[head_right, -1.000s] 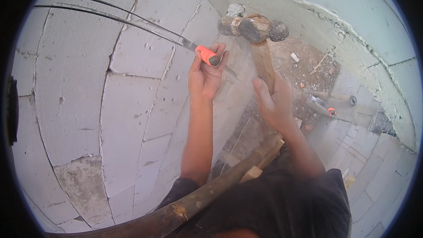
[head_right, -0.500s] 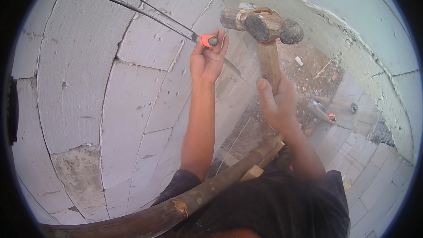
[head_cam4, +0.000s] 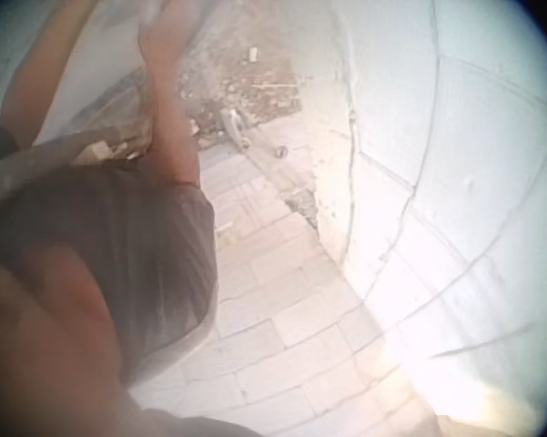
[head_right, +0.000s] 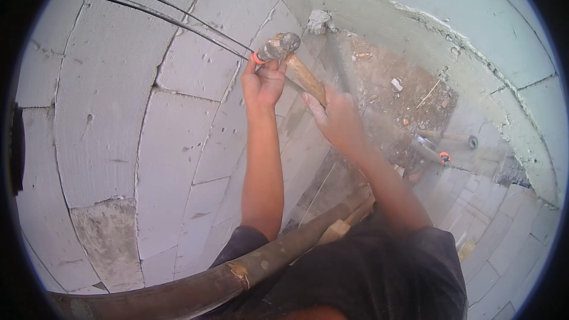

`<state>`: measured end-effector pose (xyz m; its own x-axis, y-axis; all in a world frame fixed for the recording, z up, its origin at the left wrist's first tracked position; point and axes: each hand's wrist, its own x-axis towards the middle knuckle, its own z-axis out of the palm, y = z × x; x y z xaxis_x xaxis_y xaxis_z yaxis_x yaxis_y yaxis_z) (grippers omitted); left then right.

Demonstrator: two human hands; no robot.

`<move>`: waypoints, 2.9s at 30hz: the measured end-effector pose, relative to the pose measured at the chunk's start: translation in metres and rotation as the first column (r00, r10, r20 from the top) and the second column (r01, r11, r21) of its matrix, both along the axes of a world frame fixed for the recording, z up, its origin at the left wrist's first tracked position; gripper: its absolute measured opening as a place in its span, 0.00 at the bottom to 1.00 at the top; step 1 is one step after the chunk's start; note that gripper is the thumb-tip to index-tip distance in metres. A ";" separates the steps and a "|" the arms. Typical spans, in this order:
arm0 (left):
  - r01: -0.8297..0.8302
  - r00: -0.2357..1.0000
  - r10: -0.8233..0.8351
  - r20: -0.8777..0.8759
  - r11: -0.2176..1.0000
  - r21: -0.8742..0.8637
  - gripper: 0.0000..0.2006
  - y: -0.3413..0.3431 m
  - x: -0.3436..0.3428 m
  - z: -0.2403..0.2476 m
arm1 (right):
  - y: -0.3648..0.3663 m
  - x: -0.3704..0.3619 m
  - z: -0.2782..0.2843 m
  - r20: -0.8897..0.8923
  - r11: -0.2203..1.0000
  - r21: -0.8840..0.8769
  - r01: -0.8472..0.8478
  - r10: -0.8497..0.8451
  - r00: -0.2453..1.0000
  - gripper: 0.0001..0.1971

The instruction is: The person chips away concrete from a brick wall using a hammer and a chisel while standing on a wooden scaffold.

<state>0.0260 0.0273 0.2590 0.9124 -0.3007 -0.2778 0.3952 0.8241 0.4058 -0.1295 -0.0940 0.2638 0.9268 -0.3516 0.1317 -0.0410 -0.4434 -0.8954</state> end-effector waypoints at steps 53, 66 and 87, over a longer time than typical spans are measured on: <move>-0.078 0.994 0.062 -0.088 0.976 -0.202 0.14 0.014 0.021 0.014 | -0.006 0.015 0.038 0.243 0.998 0.007 -0.069 0.065 0.968 0.22; 0.182 0.981 -0.170 -0.097 0.974 0.135 0.15 0.000 -0.054 -0.033 | -0.019 -0.016 0.010 -0.024 0.995 0.055 -0.085 0.087 0.996 0.24; 0.090 0.979 -0.096 0.179 0.995 0.040 0.13 -0.004 -0.052 0.047 | -0.015 -0.060 0.035 0.597 0.853 0.477 -0.211 -0.139 0.790 0.20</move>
<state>-0.0260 0.0236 0.3061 0.9169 -0.3800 -0.1221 0.3873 0.7729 0.5027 -0.1893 -0.1090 0.2985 0.7305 -0.4947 0.4708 0.5764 0.0771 -0.8135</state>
